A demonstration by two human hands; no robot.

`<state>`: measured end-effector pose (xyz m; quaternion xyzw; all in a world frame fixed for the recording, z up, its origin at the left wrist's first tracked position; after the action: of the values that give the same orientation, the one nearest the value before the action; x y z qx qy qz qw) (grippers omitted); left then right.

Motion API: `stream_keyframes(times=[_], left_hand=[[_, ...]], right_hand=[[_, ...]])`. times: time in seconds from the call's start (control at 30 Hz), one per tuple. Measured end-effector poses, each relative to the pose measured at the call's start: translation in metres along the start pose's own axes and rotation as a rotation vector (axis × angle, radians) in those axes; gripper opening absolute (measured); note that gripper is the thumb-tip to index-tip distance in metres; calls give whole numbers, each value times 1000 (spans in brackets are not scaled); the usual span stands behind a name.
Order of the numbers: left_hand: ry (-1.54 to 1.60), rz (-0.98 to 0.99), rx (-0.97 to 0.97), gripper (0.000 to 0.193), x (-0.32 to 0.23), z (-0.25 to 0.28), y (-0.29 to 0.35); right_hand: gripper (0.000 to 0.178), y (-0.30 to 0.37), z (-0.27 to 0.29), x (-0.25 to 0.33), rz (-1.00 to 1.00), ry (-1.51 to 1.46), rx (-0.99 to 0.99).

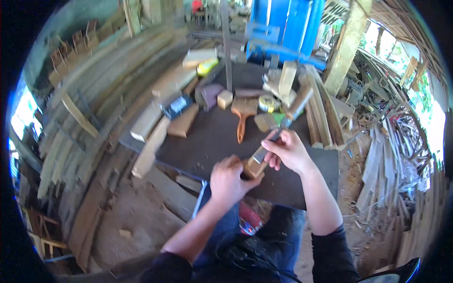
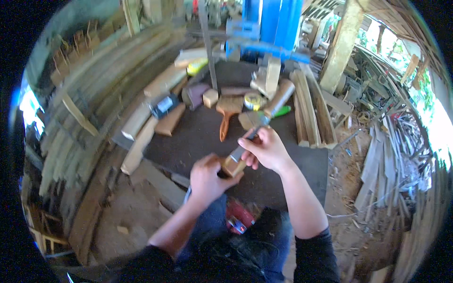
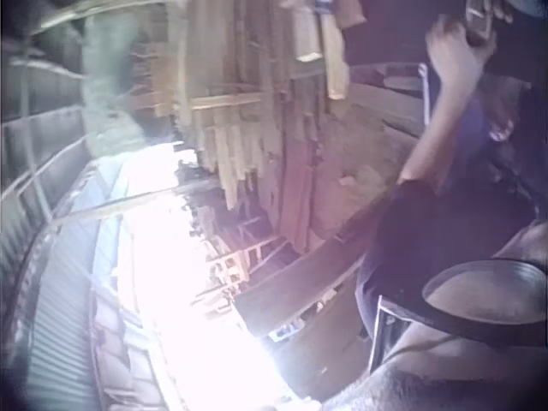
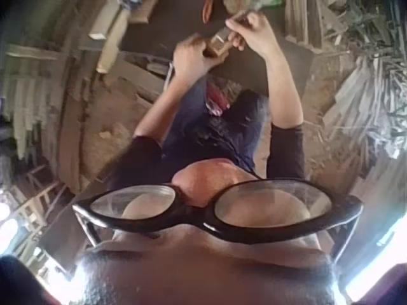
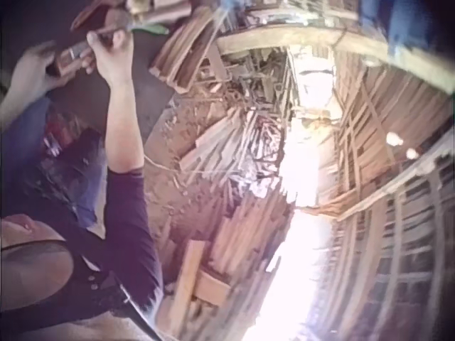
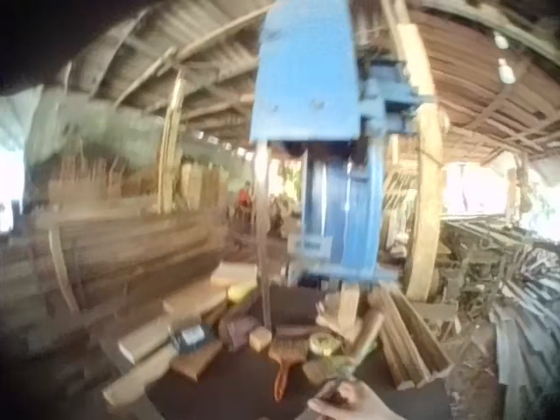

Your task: The person uses a hammer to repeatedly strike a small wooden block held in their left hand. They rotate the block to work on different sides, removing material and shaping the wood.

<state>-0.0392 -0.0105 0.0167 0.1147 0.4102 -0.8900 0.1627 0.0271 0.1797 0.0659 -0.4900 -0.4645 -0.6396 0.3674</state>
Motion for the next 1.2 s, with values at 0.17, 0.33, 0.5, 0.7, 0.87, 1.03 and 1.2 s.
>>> stream_keyframes(times=[0.17, 0.33, 0.5, 0.7, 0.87, 1.03, 1.2], left_hand=[[-27, 1, 26, 43, -3, 0, -2], [-26, 17, 23, 44, -3, -2, 1], [-120, 50, -89, 57, -10, 2, 3], [57, -63, 18, 57, -21, 2, -3], [418, -285, 189, 56, -17, 11, 0], [175, -304, 234, 73, 16, 1, -93], [422, -331, 519, 82, 50, -42, -134]], right_hand=[[18, -25, 29, -26, 191, 9, -446], [14, -35, 33, -35, 363, 17, -646], [14, -42, 48, -47, 504, 83, -928], [25, -54, 68, -62, 389, -307, -711], [30, -57, 50, -51, 278, -566, -336], [34, -52, 61, -53, 233, -609, -205], [36, -46, 59, -44, 275, -589, -78]])
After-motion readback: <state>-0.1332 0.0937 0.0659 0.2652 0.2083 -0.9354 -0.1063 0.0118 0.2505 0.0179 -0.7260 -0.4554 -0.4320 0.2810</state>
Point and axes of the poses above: each hand's wrist, its own y-axis away from the middle knuckle, its own z-axis out of the back of the hand, x = y × z, the point moved 2 cm from there along -y, towards the middle knuckle, and after that the axes turned 10 degrees about -z, right-handed, at the moved point
